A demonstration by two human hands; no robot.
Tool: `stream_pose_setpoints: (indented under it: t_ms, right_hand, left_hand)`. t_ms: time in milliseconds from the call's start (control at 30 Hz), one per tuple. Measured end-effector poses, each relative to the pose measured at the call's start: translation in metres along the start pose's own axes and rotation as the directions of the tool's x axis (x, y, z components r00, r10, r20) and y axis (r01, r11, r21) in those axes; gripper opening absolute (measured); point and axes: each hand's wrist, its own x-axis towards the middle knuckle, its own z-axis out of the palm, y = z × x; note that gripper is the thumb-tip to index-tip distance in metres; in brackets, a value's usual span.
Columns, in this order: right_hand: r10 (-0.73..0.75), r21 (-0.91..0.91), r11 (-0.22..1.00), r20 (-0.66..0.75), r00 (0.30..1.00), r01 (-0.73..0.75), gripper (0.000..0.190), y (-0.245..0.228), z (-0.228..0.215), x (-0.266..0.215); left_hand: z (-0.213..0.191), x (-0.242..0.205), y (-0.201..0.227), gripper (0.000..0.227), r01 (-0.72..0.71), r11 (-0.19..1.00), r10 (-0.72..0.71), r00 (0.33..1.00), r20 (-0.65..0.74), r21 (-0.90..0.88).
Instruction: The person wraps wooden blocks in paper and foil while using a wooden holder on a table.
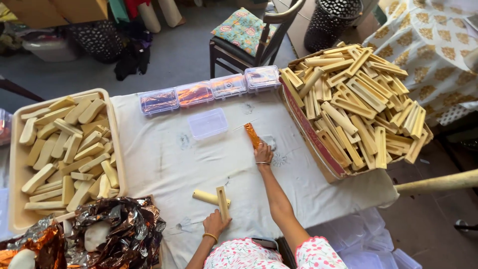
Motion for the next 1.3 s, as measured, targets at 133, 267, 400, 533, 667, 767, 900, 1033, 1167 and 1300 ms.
stream_pose_setpoints:
  t_ms: [133,267,400,533,667,767,900,1033,1167,1300]
  right_hand:
    - [-0.035,0.014,0.999,-0.043,0.998,0.036,0.069,-0.026,-0.066,-0.016]
    - [-0.298,0.377,0.860,-0.178,0.938,0.344,0.075,-0.041,-0.027,-0.096]
    - [-0.837,0.680,0.308,-0.139,0.529,0.666,0.072,-0.082,-0.096,-0.169]
    - [-0.920,0.489,0.203,-0.200,0.336,0.848,0.043,-0.075,-0.042,-0.182]
    - [-0.827,0.290,0.472,-0.180,0.532,0.832,0.033,-0.067,-0.013,-0.128]
    - [-0.606,0.232,0.722,-0.243,0.757,0.652,0.037,-0.058,-0.039,-0.078]
    - [-0.130,0.269,0.935,-0.347,0.929,0.232,0.039,-0.005,-0.047,-0.016]
    - [-0.006,0.410,0.909,-0.166,0.986,0.075,0.025,0.074,0.011,0.017]
    - [0.086,0.541,0.829,0.123,0.989,-0.139,0.028,0.095,-0.016,0.018]
    - [0.016,0.572,0.804,-0.293,0.956,0.162,0.021,0.056,-0.118,-0.013]
  left_hand:
    - [0.021,0.010,-0.025,0.052,-0.016,1.000,0.016,0.999,-0.038,0.005]
    - [0.021,0.019,-0.054,0.043,-0.060,0.951,0.037,0.996,-0.083,-0.302]
    - [-0.018,0.012,-0.069,0.034,0.273,0.548,-0.224,0.958,0.176,-0.790]
    - [-0.013,0.007,-0.085,0.031,0.219,0.354,-0.317,0.943,0.104,-0.909]
    - [-0.001,0.005,-0.090,0.031,0.235,0.280,-0.328,0.935,0.137,-0.931]
    - [-0.006,0.002,-0.091,0.033,0.176,0.236,-0.294,0.950,0.102,-0.956]
    - [-0.017,-0.005,-0.086,0.033,0.163,0.193,-0.259,0.960,0.110,-0.968]
    - [-0.019,-0.004,-0.085,0.033,0.167,0.205,-0.262,0.959,0.110,-0.964]
    - [-0.010,0.003,-0.083,0.032,0.167,0.226,-0.285,0.953,0.098,-0.960]
    - [0.009,0.005,-0.069,0.029,0.003,0.540,-0.266,0.950,-0.167,-0.842]
